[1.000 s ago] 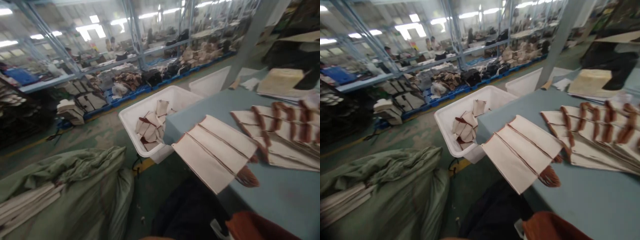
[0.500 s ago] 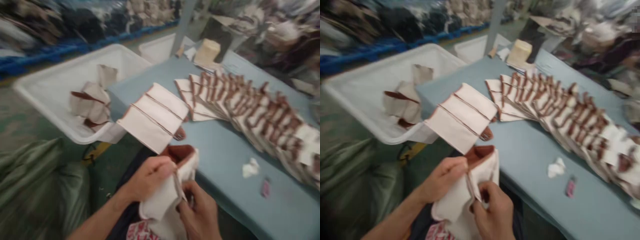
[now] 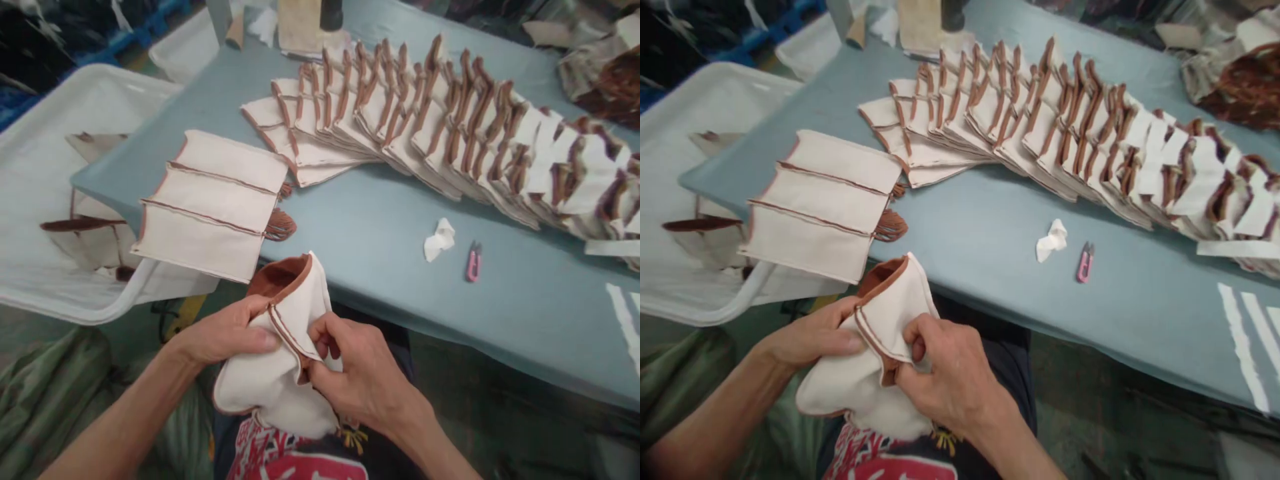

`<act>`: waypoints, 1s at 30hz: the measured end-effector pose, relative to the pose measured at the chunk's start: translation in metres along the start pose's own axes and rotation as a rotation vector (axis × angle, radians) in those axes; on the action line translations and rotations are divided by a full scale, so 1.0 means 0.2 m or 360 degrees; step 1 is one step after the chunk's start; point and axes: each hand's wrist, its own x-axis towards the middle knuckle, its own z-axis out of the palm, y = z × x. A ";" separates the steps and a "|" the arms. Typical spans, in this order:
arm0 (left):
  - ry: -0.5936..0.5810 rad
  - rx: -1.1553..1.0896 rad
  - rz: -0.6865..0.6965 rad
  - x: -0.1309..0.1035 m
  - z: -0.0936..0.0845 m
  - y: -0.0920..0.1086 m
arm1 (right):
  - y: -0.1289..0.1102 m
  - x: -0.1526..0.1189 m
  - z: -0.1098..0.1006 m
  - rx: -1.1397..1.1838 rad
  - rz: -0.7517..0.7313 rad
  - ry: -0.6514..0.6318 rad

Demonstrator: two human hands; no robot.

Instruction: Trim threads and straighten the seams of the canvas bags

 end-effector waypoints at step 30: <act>0.0427 0.0597 0.0190 0.09 0.26 -0.05 | 0.16 -0.12 0.02 0.0351 0.0512 0.0112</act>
